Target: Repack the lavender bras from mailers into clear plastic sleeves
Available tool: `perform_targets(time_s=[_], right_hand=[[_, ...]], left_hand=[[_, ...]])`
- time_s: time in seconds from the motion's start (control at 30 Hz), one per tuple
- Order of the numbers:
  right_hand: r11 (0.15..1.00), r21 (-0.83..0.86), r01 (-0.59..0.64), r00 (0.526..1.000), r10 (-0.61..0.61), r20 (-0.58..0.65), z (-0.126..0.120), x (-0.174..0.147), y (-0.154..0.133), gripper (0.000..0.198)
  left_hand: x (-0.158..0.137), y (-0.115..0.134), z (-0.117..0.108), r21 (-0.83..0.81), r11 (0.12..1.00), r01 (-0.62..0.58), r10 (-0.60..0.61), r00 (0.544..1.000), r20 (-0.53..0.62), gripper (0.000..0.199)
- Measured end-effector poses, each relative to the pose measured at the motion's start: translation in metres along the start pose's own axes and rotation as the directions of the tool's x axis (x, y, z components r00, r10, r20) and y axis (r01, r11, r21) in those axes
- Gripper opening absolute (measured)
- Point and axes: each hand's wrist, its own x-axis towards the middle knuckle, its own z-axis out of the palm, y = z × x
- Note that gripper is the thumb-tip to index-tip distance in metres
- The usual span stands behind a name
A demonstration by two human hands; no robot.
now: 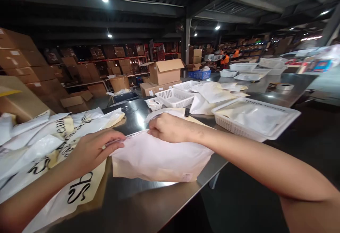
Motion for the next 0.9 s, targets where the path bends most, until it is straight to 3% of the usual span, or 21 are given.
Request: perform_targets(time_s=[0.13,0.23,0.33,0.43,0.6,0.67,0.73,0.8,0.9], right_hand=[[0.999,-0.035,-0.032,0.999,0.033,0.026,-0.002,-0.004,-0.007,0.019],[0.998,-0.041,-0.041,0.998,0.043,0.042,-0.004,-0.005,-0.013,0.019],[0.999,-0.053,0.005,0.999,-0.003,0.046,-0.003,-0.007,-0.016,0.021],[0.996,-0.070,0.059,0.997,-0.055,0.051,0.003,-0.009,-0.016,0.024],[0.997,0.010,0.074,0.994,-0.074,0.083,0.029,-0.012,-0.015,0.020],[0.995,0.082,0.048,0.996,-0.054,0.077,0.042,-0.012,-0.015,0.011],[0.988,0.154,-0.025,0.998,0.016,0.059,0.052,-0.012,-0.016,0.008],[0.960,0.230,-0.158,0.987,0.152,0.043,0.059,-0.011,-0.016,0.013],[0.889,0.347,-0.298,0.951,0.310,0.022,0.064,-0.009,-0.018,0.009]], left_hand=[[-0.003,0.002,0.003,-0.012,0.999,0.040,-0.040,0.999,0.005,0.019],[-0.002,0.004,0.004,-0.057,0.985,0.164,-0.155,0.979,0.133,0.038],[0.001,0.007,0.005,-0.015,0.945,0.328,-0.303,0.890,0.342,0.055],[0.002,0.006,0.007,0.091,0.911,0.402,-0.394,0.785,0.478,0.055],[0.001,0.001,0.019,0.166,0.849,0.502,-0.505,0.678,0.534,0.037],[-0.001,0.001,0.022,0.209,0.834,0.510,-0.535,0.659,0.529,0.029],[-0.005,0.003,0.022,0.251,0.835,0.490,-0.545,0.669,0.506,0.025],[-0.008,0.005,0.021,0.268,0.851,0.452,-0.525,0.710,0.469,0.028],[-0.013,0.010,0.018,0.245,0.916,0.319,-0.393,0.839,0.377,0.035]])
